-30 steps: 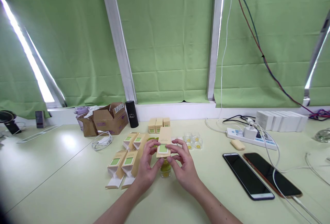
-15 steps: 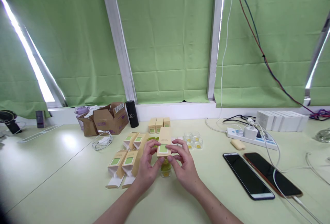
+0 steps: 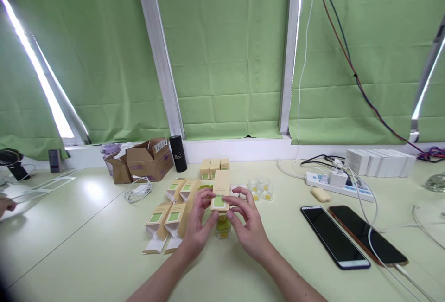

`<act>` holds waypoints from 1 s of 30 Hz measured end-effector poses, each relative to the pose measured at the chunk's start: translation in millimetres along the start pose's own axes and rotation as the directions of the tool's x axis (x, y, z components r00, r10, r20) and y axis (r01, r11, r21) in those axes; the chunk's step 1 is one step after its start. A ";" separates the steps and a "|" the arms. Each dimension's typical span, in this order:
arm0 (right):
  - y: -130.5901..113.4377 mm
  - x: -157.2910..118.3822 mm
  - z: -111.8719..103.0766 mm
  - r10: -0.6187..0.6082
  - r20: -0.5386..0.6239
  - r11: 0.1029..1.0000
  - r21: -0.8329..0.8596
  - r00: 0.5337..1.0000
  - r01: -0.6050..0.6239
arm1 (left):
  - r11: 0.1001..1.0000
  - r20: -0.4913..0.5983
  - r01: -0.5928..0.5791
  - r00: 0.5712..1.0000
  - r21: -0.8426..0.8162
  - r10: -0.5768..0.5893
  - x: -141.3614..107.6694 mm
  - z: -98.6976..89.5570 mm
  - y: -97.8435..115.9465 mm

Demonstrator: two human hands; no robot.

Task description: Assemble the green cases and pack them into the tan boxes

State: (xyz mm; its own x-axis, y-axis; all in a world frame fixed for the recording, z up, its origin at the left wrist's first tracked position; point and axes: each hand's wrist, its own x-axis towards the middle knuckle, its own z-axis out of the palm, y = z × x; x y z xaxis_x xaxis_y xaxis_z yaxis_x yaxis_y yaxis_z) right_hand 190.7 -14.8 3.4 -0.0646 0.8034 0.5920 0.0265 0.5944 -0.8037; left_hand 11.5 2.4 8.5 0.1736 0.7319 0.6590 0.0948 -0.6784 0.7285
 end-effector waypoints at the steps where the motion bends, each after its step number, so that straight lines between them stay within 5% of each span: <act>1: -0.2 -0.1 -0.2 -0.007 -0.005 1.000 -0.016 1.000 0.007 | 1.000 -0.003 -0.006 1.000 0.017 0.006 -0.4 -0.7 0.3; 14: 0.4 -8.3 -0.1 -0.066 0.080 0.970 -0.227 0.995 0.083 | 0.950 -0.078 -0.091 0.990 0.298 0.119 -2.2 -1.6 -3.2; 23: -6.5 -11.0 2.6 -0.166 0.197 0.959 -0.194 0.966 0.205 | 0.983 -0.169 0.052 0.985 0.174 -0.023 -0.8 -1.8 -10.9; 30: -7.9 -14.8 3.7 -0.183 0.271 0.942 -0.225 0.945 0.247 | 0.953 -0.242 0.108 0.970 0.283 -0.038 4.8 -5.6 -8.2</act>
State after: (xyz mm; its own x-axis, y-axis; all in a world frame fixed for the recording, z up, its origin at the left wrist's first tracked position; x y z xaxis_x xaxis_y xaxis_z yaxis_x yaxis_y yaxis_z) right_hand 187.8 -31.5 0.8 -0.3363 0.6405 0.6904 0.2336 0.7669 -0.5977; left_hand 6.1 11.8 6.8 -0.0722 0.7509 0.6565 0.3862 -0.5858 0.7125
